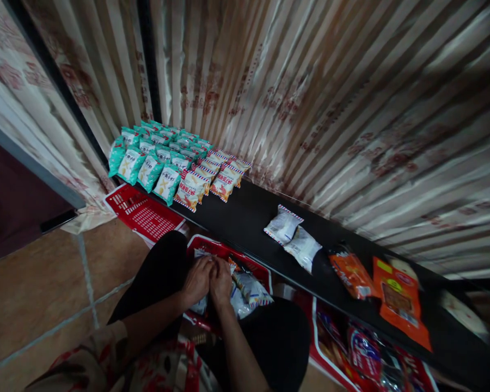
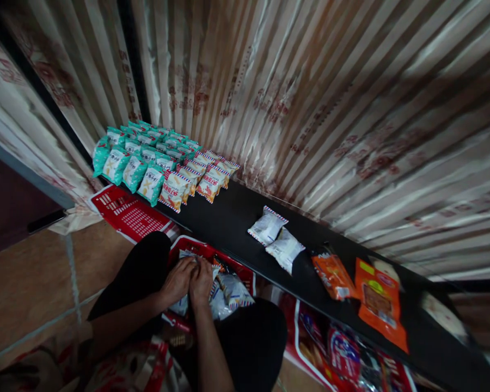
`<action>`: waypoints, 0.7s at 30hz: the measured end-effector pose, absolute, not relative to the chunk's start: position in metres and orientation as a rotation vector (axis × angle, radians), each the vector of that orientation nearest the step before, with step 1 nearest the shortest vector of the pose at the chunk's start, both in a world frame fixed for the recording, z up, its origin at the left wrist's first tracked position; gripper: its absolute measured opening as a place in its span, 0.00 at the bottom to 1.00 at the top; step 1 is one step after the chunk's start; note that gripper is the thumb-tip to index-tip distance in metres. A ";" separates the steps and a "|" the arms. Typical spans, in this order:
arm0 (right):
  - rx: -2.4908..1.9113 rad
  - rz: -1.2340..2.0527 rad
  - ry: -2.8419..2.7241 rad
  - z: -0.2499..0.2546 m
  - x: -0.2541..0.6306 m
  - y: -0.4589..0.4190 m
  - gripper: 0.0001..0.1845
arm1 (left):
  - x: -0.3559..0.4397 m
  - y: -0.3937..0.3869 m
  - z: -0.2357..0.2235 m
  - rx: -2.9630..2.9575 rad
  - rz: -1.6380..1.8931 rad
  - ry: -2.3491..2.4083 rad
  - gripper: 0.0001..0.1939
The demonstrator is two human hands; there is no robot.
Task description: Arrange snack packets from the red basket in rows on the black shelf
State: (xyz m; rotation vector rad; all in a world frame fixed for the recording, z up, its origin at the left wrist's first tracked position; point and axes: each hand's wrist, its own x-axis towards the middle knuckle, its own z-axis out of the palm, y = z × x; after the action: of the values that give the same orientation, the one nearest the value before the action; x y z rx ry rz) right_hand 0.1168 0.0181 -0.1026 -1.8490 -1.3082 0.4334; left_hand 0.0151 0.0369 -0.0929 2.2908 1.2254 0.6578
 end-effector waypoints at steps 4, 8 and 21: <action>-1.926 0.482 -1.223 -0.115 0.113 0.004 0.19 | 0.015 0.030 -0.111 2.229 0.526 1.400 0.21; -1.892 0.540 -1.136 -0.127 0.114 -0.006 0.19 | 0.016 0.029 -0.125 2.131 0.478 1.473 0.23; -1.645 0.804 -1.037 -0.138 0.122 -0.024 0.20 | 0.007 0.033 -0.151 2.096 0.647 1.370 0.24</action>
State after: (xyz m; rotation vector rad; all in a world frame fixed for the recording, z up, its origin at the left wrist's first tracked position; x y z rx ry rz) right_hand 0.1217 -0.0240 -0.1378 -1.6449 -1.0367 0.8041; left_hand 0.0072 0.0333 -0.1507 2.0959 1.3705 0.6471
